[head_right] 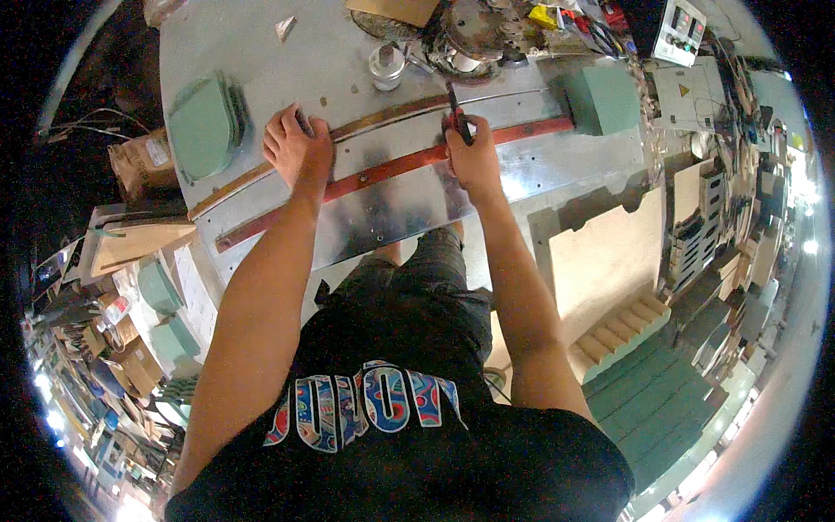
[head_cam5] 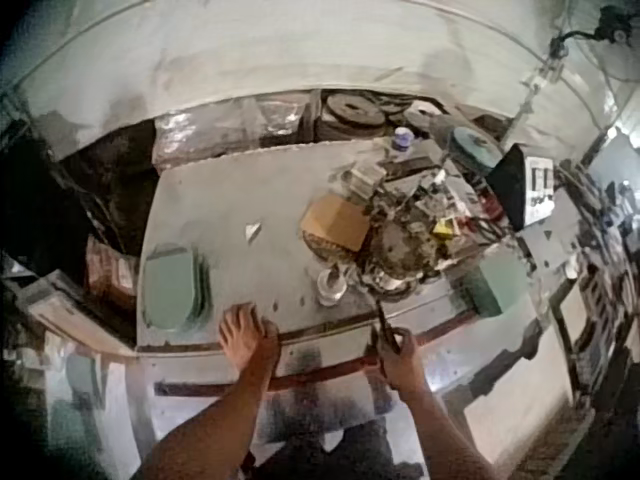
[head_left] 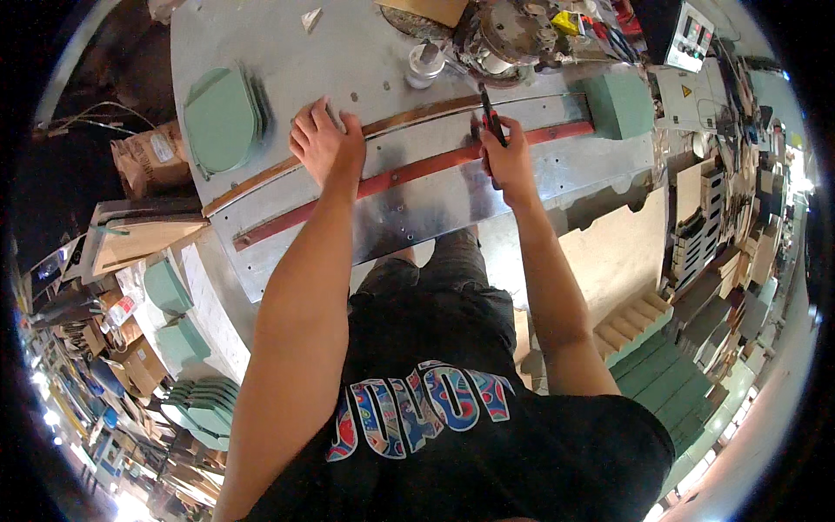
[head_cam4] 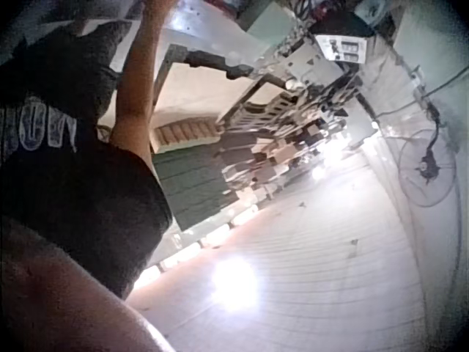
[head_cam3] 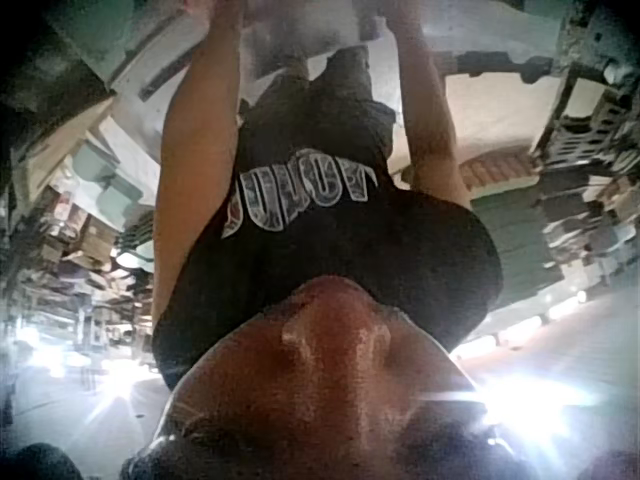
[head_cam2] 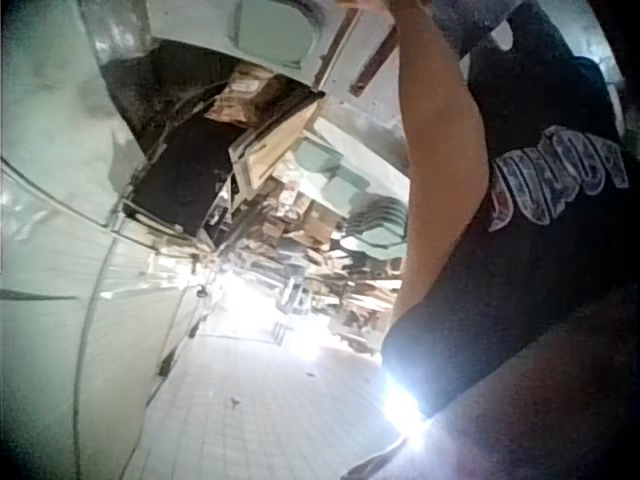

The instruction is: The person holds several green-surfaced wooden furniture components at a workbench, turning them over to inspect the edges. The person then uses a hand tool to trim or finish the edge of a component on the table.

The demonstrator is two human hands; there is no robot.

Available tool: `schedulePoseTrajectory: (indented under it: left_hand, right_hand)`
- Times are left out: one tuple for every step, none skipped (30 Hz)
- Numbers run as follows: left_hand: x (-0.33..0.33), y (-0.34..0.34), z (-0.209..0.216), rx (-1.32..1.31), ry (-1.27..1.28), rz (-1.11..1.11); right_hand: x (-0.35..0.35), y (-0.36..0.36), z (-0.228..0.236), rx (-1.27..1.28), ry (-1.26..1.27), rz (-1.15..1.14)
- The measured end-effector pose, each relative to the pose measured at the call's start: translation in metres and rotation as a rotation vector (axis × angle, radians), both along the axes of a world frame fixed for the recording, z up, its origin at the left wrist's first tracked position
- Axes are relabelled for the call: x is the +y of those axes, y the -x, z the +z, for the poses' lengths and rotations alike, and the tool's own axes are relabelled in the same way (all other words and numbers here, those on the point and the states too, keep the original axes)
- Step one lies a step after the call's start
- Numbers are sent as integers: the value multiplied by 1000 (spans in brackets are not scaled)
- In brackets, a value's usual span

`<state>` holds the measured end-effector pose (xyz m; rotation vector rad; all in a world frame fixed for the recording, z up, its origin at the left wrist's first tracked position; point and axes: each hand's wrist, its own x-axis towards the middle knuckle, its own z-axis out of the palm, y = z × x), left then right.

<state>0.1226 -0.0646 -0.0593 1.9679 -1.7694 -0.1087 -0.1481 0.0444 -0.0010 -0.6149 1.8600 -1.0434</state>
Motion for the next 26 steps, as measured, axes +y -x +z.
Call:
schedulePoseTrajectory:
  left_hand:
    - [0, 0, 0, 1, 1, -2]
    - [0, 0, 0, -1, 10, -7]
    - [0, -1, -1, -3, 19, -11]
    - [1, -1, -1, -6, 29, -15]
    - [1, 0, 0, -8, 38, -15]
    - [1, 1, 2, -10, 47, -14]
    - [2, 2, 3, -13, 56, -13]
    - [1, 2, 4, -22, 51, -13]
    - [1, 3, 4, -31, 45, -12]
    - [1, 3, 4, -41, 39, -12]
    - [1, 3, 5, -42, 36, -13]
    - [1, 3, 5, -44, 33, -15]
    - [0, 3, 6, -46, 29, -16]
    - [0, 2, 3, -43, 36, -18]
    - [0, 0, 1, -41, 43, -19]
    - [0, -1, -2, -38, 50, -19]
    - [0, 0, 0, -38, 38, -21]
    - [1, 1, 2, -38, 26, -22]
    - [1, 2, 4, -38, 14, -22]
    - [1, 3, 4, -43, 20, -20]
    - [0, 3, 4, -48, 26, -17]
    - [0, 3, 4, -53, 32, -13]
    - [0, 3, 3, -49, 27, -15]
    - [0, 2, 3, -44, 21, -16]
    - [0, 2, 2, -40, 16, -17]
    - [-1, 2, 2, -42, 16, -17]
  right_hand:
    - [3, -2, -9, 56, -22, -5]
    - [3, -3, -9, -58, -3, -27]
    - [4, -5, -9, -172, 18, -49]
    - [4, -7, -9, -286, 39, -70]
    - [3, -14, -2, -379, 56, -109]
    - [3, -14, -2, -464, 65, -122]
    - [3, -13, -2, -549, 75, -135]
    - [2, -13, -3, -636, 86, -148]
    - [2, -12, -8, -617, 82, -160]
    - [1, -10, -17, -599, 78, -172]
    - [-2, -13, -17, -582, 72, -180]
    - [-3, -16, -17, -400, 55, -141]
    - [-3, -21, -17, -218, 37, -103]
    - [-6, -26, -11, -33, 17, -64]
    - [-9, -27, -5, -52, 46, -59]
    - [-12, -27, 2, -72, 74, -55]
    - [-13, -26, 5, -88, 102, -54]
    - [-15, -24, 1, -91, 108, -60]
    - [-18, -22, -7, -94, 115, -65]
    - [-23, -22, -10, -100, 121, -67]
    - [-27, -21, -11, -126, 126, -62]
    - [-30, -20, -13, -153, 130, -56]
    - [-33, -21, -12, -179, 134, -50]
    - [-36, -22, -11, -211, 131, -70]
    - [-40, -24, -9, -244, 127, -91]
    - [-42, -25, -10, -276, 123, -111]
